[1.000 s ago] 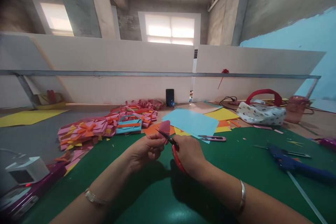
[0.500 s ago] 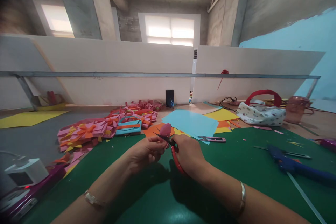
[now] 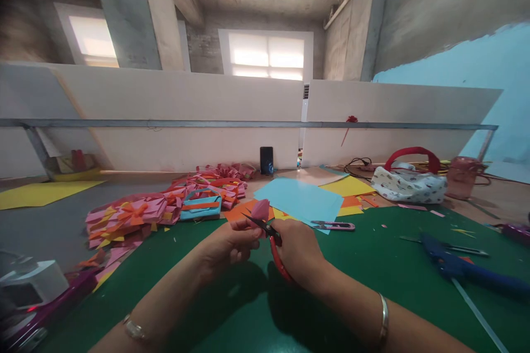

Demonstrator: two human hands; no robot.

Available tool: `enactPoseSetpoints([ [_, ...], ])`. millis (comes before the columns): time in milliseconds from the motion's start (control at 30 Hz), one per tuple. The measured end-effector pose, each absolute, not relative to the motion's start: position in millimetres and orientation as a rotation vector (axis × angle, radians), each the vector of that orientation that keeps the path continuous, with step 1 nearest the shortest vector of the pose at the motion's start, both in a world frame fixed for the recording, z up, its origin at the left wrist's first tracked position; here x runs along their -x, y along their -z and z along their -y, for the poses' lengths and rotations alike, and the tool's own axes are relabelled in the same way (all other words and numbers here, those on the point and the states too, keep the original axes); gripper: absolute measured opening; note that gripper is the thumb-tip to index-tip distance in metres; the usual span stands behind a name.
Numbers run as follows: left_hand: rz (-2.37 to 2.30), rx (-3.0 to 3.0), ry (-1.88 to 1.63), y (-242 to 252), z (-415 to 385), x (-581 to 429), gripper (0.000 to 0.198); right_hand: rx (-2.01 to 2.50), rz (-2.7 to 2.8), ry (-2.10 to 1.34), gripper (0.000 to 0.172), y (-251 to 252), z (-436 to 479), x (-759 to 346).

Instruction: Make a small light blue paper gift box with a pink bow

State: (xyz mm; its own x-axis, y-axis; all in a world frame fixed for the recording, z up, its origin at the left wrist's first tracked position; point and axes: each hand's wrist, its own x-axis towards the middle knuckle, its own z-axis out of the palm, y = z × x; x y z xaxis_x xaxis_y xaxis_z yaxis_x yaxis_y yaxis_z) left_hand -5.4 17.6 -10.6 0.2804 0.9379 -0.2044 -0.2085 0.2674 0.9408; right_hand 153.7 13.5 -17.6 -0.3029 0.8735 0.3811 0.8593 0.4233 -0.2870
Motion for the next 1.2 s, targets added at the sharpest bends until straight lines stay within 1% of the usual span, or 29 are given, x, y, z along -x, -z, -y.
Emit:
enactPoseSetpoints([
  [100, -1.053, -1.109, -0.964, 4.7, -17.2, 7.9, 0.034, 1.474, 2.212, -0.027, 0.010, 16.1, -15.2, -155.7],
  [167, -1.099, -1.182, -0.996, 2.4, -18.6, 9.8, 0.035, 1.511, 2.215, -0.005, 0.011, 15.5, -15.8, -156.9],
  [267, -1.149, -1.234, -1.060, 3.1, -21.7, 11.7, 0.032, 1.559, 2.224, 0.015, 0.012, 15.0, -15.7, -157.9],
  [433, -1.137, -1.291, -1.075, 6.6, -23.7, 12.2, 0.022, 1.554, 2.234, 0.009, 0.011, 14.0, -15.0, -157.9],
  [567, -1.125, -1.263, -1.113, 6.1, -23.0, 10.9, 0.019, 1.524, 2.221, -0.046, 0.014, 14.0, -15.1, -157.7],
  [700, -1.085, -1.064, -1.202, 4.2, -22.2, 11.2, 0.015, 1.417, 2.216, -0.201, 0.022, 11.4, -18.4, -162.8],
  [767, -1.036, -0.935, -1.250, 3.2, -22.2, 12.6, 0.012, 1.348, 2.198, -0.315, 0.022, 6.9, -21.4, -168.1],
  [867, -1.004, -0.860, -1.291, 2.8, -22.7, 13.7, 0.007, 1.265, 2.027, -0.595, 0.022, -2.2, -24.8, -174.7],
  [1000, -1.029, -0.896, -1.281, 5.7, -20.8, 8.3, 0.009, 1.071, 1.704, -1.005, 0.036, -7.4, -22.1, -170.7],
  [1067, -1.040, -0.915, -1.250, 8.1, -18.9, 3.5, 0.011, 1.008, 1.621, -1.067, 0.038, -3.8, -19.9, -164.4],
  [1200, -1.076, -0.941, -1.186, 11.2, -15.9, -3.7, 0.012, 0.981, 1.568, -0.969, 0.032, 6.3, -20.0, -155.0],
])
